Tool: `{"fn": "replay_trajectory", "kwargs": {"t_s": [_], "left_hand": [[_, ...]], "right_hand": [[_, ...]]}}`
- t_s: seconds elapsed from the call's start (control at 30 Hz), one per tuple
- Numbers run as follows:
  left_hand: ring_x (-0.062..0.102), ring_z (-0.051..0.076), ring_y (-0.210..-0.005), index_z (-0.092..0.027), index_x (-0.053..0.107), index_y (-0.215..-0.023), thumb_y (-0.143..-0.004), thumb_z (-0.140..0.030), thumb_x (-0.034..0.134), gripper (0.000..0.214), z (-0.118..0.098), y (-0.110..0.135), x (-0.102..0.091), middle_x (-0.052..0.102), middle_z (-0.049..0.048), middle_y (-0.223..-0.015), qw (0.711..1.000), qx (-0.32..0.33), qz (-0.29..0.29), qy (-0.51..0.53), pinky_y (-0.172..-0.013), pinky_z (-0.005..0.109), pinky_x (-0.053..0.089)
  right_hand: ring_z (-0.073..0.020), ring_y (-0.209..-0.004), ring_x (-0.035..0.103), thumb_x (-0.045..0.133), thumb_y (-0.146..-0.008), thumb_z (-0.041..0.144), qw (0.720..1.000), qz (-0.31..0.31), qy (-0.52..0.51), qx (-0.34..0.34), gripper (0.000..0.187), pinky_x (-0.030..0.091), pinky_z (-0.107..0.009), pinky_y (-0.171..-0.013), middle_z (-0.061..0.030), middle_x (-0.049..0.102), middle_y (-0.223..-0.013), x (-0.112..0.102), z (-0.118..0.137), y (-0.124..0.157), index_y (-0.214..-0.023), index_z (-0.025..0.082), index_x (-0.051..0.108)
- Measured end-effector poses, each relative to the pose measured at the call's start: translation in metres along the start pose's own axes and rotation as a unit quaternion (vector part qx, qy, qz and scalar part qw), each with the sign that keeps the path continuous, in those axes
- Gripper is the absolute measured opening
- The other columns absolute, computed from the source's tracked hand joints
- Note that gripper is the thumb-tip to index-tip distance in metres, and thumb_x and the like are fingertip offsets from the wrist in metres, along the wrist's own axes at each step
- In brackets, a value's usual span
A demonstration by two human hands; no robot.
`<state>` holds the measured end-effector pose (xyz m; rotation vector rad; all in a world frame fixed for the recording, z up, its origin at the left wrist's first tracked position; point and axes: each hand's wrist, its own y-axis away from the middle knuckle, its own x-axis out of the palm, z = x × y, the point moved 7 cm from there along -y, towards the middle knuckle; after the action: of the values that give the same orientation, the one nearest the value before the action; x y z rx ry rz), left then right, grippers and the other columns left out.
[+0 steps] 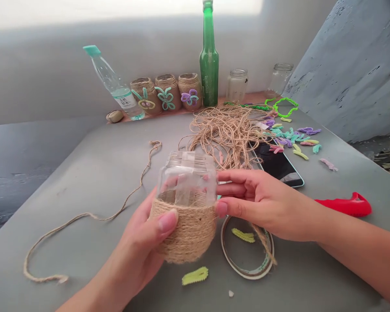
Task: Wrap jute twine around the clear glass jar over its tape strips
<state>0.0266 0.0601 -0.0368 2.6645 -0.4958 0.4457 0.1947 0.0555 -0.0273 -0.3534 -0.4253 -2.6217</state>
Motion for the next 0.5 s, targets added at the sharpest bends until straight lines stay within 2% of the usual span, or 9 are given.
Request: {"fn": "replay_trajectory", "kwargs": {"t_s": [0.07,0.17,0.27,0.37,0.5], "left_hand": [[0.077,0.038,-0.096,-0.040,0.078,-0.110,-0.072,-0.055,0.083,0.042,0.003,0.000,-0.001,0.086,0.0016,-0.105,1.000,-0.010,-0.001,-0.003,-0.070,0.043,0.058],[0.073,0.038,-0.112,-0.041,0.075,-0.112,-0.078,-0.061,0.077,0.040,0.007,0.003,-0.007,0.085,-0.0001,-0.110,0.997,-0.038,-0.049,-0.036,-0.077,0.042,0.058],[0.068,0.039,-0.121,-0.046,0.070,-0.119,-0.072,-0.066,0.081,0.052,0.006,0.004,-0.007,0.081,-0.0011,-0.121,0.994,-0.027,-0.071,-0.077,-0.085,0.045,0.057],[0.070,0.043,-0.114,-0.048,0.067,-0.123,-0.068,-0.061,0.085,0.059,0.001,0.003,-0.004,0.080,0.0024,-0.119,0.991,-0.002,-0.063,-0.121,-0.085,0.051,0.056],[0.070,0.043,-0.112,-0.045,0.067,-0.120,-0.075,-0.061,0.081,0.050,-0.001,0.001,-0.006,0.079,0.0040,-0.120,0.987,-0.003,-0.077,-0.140,-0.086,0.051,0.056]], "right_hand": [[-0.0283,-0.120,0.072,0.089,-0.083,0.034,1.000,-0.027,-0.003,0.011,0.059,0.060,-0.042,-0.105,-0.0096,0.077,-0.129,-0.004,-0.001,0.000,-0.136,0.023,0.066],[-0.0256,-0.114,0.075,0.087,-0.085,0.032,0.997,-0.077,0.016,0.007,0.053,0.062,-0.036,-0.096,-0.0076,0.081,-0.118,-0.011,-0.003,0.002,-0.133,0.023,0.065],[-0.0246,-0.107,0.076,0.088,-0.083,0.028,0.993,-0.104,0.047,-0.013,0.052,0.063,-0.033,-0.086,-0.0061,0.081,-0.114,-0.013,-0.002,0.005,-0.129,0.026,0.063],[-0.0217,-0.088,0.074,0.088,-0.083,0.032,0.983,-0.134,0.114,-0.044,0.050,0.060,-0.030,-0.070,-0.0034,0.079,-0.105,-0.013,0.005,0.010,-0.123,0.029,0.057],[-0.0140,-0.068,0.059,0.071,-0.097,0.041,0.946,-0.108,0.302,-0.049,0.016,0.046,-0.025,-0.057,0.0002,0.071,-0.084,-0.004,0.015,0.015,-0.100,0.026,0.066]]}}
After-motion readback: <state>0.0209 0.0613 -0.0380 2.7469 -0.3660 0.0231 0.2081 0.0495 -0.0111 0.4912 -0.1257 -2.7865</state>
